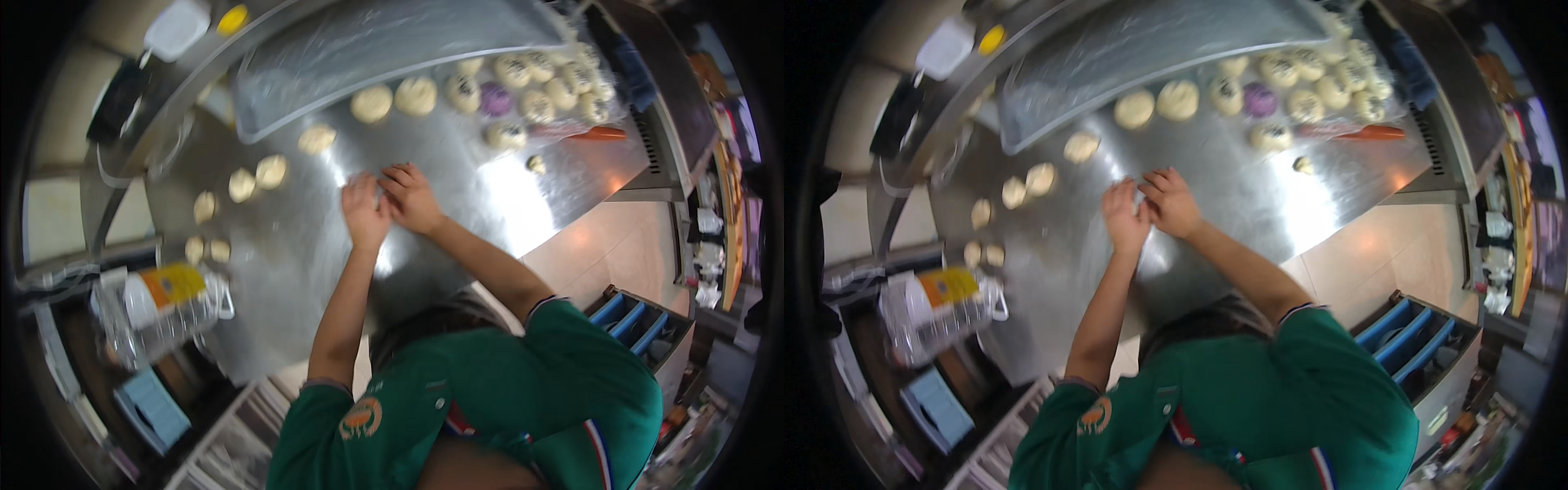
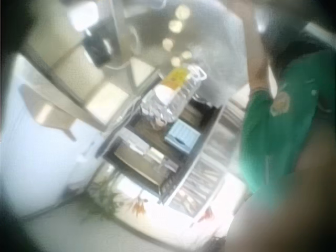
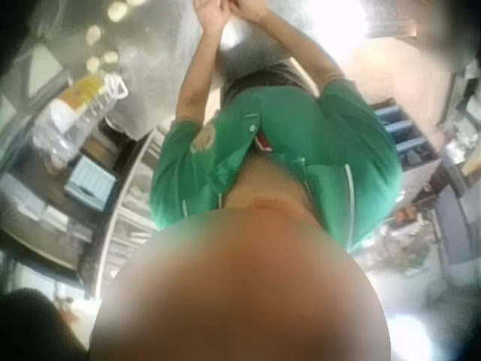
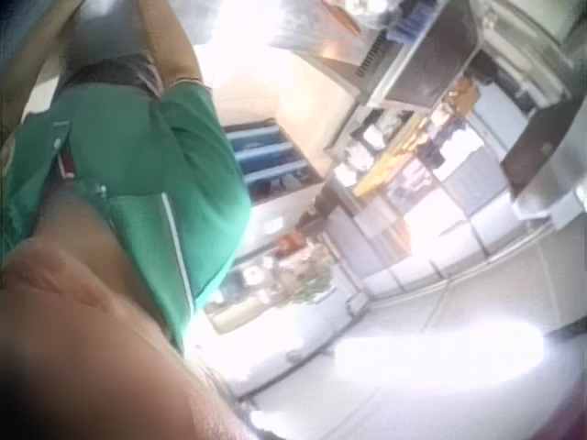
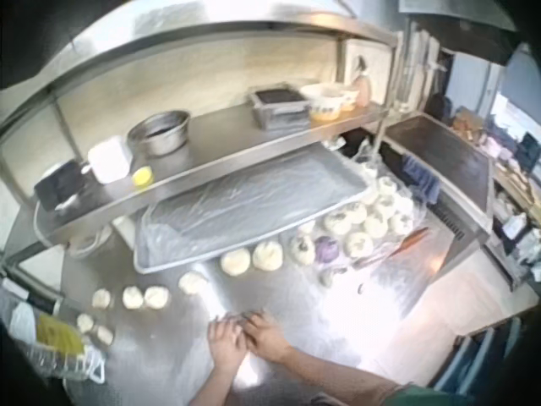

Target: The person removes baked buns from an oven using a peel and tongs, then moves to a stainless steel counter to shape small dough pieces into round buns by hand and places them on a tray. The person also retrieves a tray from a rack and pours water from a large bottle onto the counter.

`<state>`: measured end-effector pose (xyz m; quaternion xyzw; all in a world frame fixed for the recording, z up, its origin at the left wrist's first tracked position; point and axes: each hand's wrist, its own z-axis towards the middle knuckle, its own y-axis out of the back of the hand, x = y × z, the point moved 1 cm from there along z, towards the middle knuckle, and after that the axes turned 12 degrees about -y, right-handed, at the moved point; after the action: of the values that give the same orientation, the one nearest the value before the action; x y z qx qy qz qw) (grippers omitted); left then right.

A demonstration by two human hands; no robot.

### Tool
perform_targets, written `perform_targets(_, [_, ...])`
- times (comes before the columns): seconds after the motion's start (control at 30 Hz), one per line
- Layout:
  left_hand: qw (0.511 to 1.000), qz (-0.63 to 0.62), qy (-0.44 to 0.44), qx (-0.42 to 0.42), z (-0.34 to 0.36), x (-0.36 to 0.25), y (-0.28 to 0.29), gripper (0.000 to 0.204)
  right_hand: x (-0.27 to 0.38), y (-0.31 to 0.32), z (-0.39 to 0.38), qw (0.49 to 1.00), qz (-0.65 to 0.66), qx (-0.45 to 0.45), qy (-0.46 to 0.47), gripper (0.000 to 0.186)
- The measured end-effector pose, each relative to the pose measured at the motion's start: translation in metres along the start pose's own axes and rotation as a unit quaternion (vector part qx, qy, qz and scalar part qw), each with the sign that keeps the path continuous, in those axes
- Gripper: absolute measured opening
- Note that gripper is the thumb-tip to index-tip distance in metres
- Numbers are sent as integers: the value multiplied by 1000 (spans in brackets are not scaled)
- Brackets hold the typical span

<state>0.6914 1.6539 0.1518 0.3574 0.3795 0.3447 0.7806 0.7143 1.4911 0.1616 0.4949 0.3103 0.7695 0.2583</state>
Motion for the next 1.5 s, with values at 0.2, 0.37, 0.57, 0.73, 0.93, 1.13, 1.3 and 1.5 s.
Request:
perform_targets(0.2, [999,-6,35,-11,-49,5,57,42,-39,68,-36,999,3,28,27,38])
perform_targets(0.37, [995,-10,21,-97,-3,11,18,39,-8,16,19,997,-1,-51,-49,38])
perform_targets(0.57, [999,-28,24,-16,-49,5,47,39,-12,65,-34,997,40,64,19,38])
perform_targets(0.73, [990,23,91,-105,-17,28,18,40,-28,20,20,993,16,-74,-88,34])
perform_targets(0.93, [993,-40,-84,-76,-56,-4,44,36,-1,57,-51,989,99,75,85,35])
perform_targets(1.13, [992,-3,66,-108,-24,30,34,37,-30,18,-3,986,77,-57,-135,42])
perform_targets(1.3, [994,-89,-64,-6,-53,-6,34,37,11,28,-42,989,111,45,88,40])
perform_targets(1.5, [988,-26,109,-102,-44,18,44,39,-19,45,0,993,44,-60,-93,34])
